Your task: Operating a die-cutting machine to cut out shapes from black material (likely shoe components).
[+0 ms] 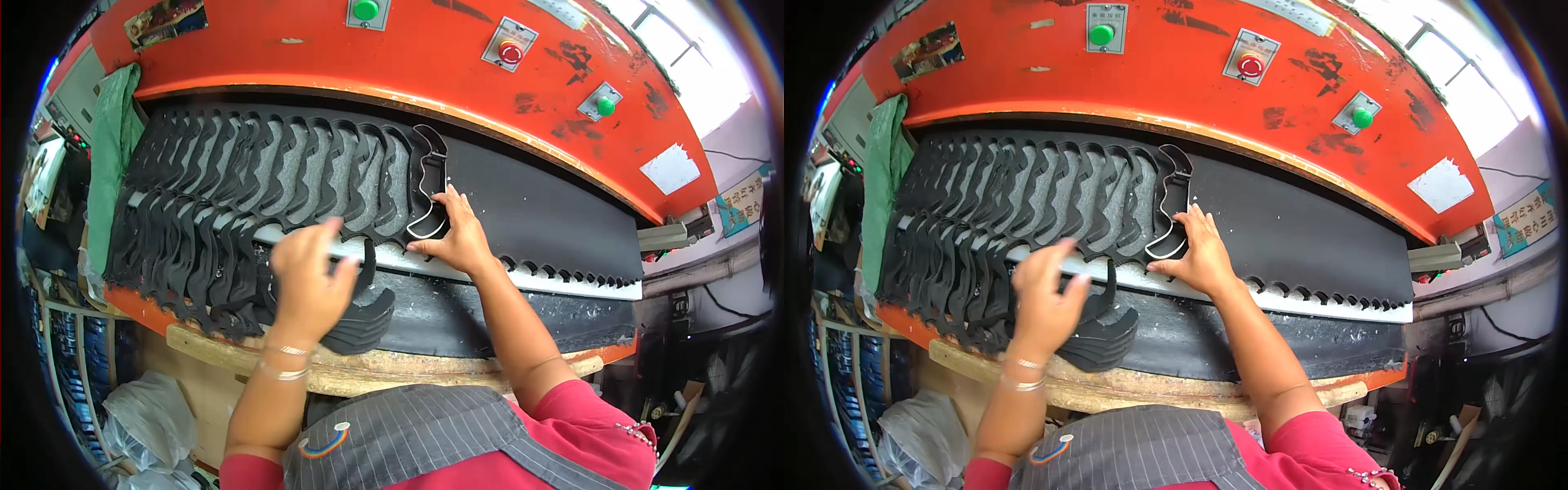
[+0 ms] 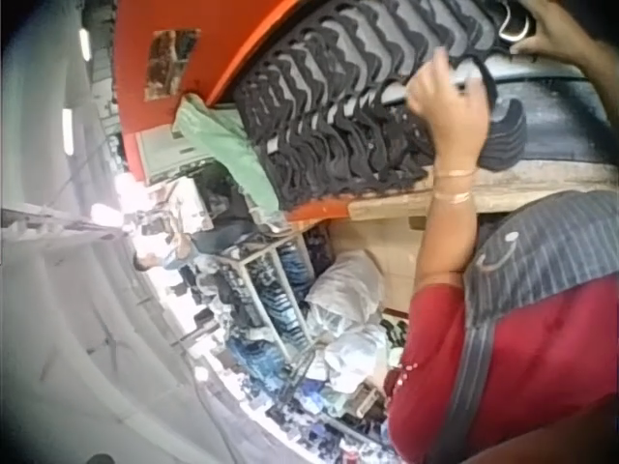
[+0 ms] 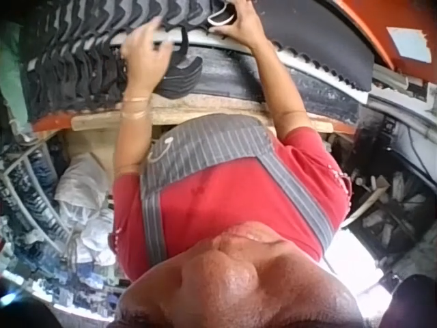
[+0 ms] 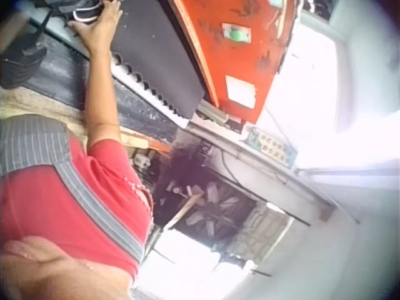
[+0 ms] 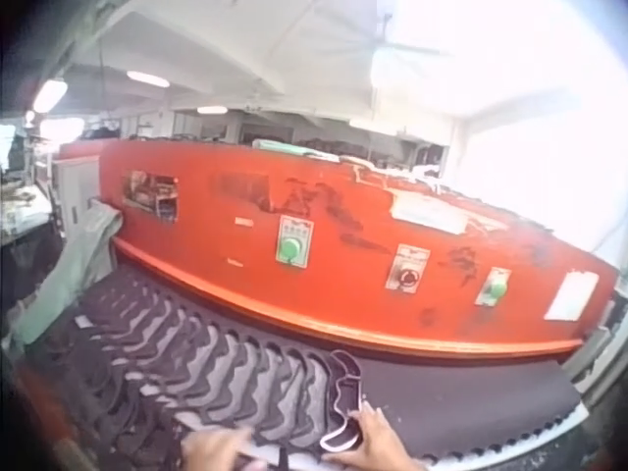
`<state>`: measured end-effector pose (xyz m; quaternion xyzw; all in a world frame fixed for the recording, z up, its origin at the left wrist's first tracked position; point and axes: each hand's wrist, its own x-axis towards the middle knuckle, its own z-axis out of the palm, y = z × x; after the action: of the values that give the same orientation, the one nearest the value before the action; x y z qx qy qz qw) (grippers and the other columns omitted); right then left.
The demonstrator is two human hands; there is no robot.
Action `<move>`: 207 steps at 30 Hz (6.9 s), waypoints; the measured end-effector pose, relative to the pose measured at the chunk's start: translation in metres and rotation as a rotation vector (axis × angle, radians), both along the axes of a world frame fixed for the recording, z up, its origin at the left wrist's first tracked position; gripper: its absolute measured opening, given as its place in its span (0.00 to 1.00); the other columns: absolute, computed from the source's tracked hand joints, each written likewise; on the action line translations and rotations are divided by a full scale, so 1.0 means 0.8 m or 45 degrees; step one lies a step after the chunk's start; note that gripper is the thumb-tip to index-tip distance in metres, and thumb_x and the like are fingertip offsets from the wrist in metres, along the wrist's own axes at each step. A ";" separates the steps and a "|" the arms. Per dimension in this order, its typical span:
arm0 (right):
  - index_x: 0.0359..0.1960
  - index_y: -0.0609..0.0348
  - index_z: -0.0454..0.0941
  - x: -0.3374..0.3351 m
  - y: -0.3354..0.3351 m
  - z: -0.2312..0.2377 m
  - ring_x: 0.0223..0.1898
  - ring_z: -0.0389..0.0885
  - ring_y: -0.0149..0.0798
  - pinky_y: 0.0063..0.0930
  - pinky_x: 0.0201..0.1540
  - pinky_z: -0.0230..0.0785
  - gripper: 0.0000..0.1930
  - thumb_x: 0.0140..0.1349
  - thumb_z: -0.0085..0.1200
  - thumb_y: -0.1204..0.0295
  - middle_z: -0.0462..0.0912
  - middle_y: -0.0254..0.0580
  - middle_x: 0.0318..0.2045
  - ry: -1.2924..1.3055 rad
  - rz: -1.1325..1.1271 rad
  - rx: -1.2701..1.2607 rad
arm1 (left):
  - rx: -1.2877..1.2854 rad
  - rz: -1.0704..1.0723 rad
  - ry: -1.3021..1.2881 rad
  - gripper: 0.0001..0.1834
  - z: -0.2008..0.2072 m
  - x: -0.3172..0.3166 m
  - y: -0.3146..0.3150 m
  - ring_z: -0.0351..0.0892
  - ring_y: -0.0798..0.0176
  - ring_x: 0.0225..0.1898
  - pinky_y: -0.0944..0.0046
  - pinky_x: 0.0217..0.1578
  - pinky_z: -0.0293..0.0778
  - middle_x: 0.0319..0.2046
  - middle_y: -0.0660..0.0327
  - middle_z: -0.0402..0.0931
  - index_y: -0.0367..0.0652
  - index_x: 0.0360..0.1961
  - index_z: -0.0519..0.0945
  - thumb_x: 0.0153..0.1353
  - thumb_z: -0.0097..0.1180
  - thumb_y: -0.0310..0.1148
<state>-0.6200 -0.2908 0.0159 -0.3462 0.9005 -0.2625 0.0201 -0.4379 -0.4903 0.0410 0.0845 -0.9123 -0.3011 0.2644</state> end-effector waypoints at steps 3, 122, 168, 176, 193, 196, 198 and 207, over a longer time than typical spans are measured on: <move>0.56 0.61 0.69 -0.001 -0.003 -0.011 0.67 0.55 0.67 0.47 0.68 0.51 0.50 0.28 0.77 0.49 0.60 0.68 0.64 0.024 0.032 -0.033 | -0.062 -0.132 -0.181 0.25 -0.042 -0.051 0.043 0.65 0.51 0.59 0.39 0.62 0.50 0.50 0.55 0.72 0.40 0.56 0.72 0.56 0.57 0.36; 0.29 0.67 0.80 0.177 0.078 0.164 0.49 0.77 0.45 0.51 0.54 0.71 0.12 0.53 0.63 0.68 0.76 0.50 0.42 -0.354 0.239 -0.933 | 2.206 -0.363 0.620 0.22 0.034 0.044 0.056 0.60 0.70 0.21 0.57 0.39 0.71 0.16 0.71 0.55 0.50 0.29 0.66 0.70 0.37 0.55; 0.51 0.60 0.72 -0.070 0.055 -0.016 0.65 0.64 0.56 0.57 0.68 0.47 0.46 0.31 0.72 0.43 0.73 0.62 0.54 0.246 0.187 0.036 | -0.073 -0.271 -0.171 0.22 -0.077 -0.128 0.102 0.61 0.46 0.59 0.44 0.60 0.53 0.44 0.59 0.71 0.41 0.53 0.78 0.57 0.58 0.38; 0.66 0.62 0.59 -0.050 0.068 0.029 0.70 0.54 0.54 0.51 0.70 0.45 0.59 0.32 0.71 0.43 0.61 0.59 0.65 -0.005 0.085 -0.033 | 0.080 -0.274 -0.213 0.29 -0.055 -0.117 0.092 0.61 0.43 0.59 0.47 0.62 0.54 0.49 0.52 0.70 0.40 0.59 0.72 0.55 0.61 0.38; 0.60 0.62 0.67 -0.221 0.120 0.235 0.70 0.48 0.54 0.50 0.69 0.37 0.25 0.70 0.43 0.56 0.59 0.53 0.66 1.645 -0.779 -0.673 | -0.061 0.039 0.508 0.14 0.178 -0.218 -0.083 0.65 0.44 0.26 0.53 0.27 0.64 0.23 0.49 0.63 0.36 0.25 0.70 0.66 0.49 0.32; 0.55 0.61 0.70 -0.188 0.136 0.176 0.65 0.59 0.53 0.46 0.65 0.50 0.19 0.64 0.50 0.67 0.65 0.52 0.61 1.304 -0.447 -0.904 | -0.014 0.057 0.399 0.16 0.141 -0.176 -0.043 0.67 0.45 0.26 0.51 0.27 0.63 0.22 0.51 0.64 0.38 0.21 0.68 0.64 0.52 0.33; 0.48 0.61 0.74 -0.120 0.131 0.118 0.57 0.69 0.51 0.44 0.58 0.61 0.16 0.58 0.55 0.72 0.73 0.50 0.53 0.680 -0.145 -0.787 | 0.185 -0.135 0.130 0.15 0.094 -0.131 -0.002 0.71 0.46 0.28 0.50 0.31 0.68 0.26 0.52 0.71 0.40 0.23 0.75 0.61 0.56 0.38; 0.51 0.59 0.72 0.102 0.120 0.057 0.45 0.75 0.48 0.39 0.48 0.68 0.30 0.45 0.66 0.62 0.77 0.46 0.41 0.322 0.209 0.153 | -0.319 -0.336 -0.294 0.30 0.028 -0.022 0.122 0.72 0.53 0.47 0.56 0.52 0.65 0.40 0.57 0.74 0.42 0.48 0.77 0.43 0.70 0.41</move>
<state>-0.5388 -0.1950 0.0617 -0.4469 0.8786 -0.1601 -0.0513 -0.4559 -0.3925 0.0632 -0.0354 -0.9700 -0.2057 0.1250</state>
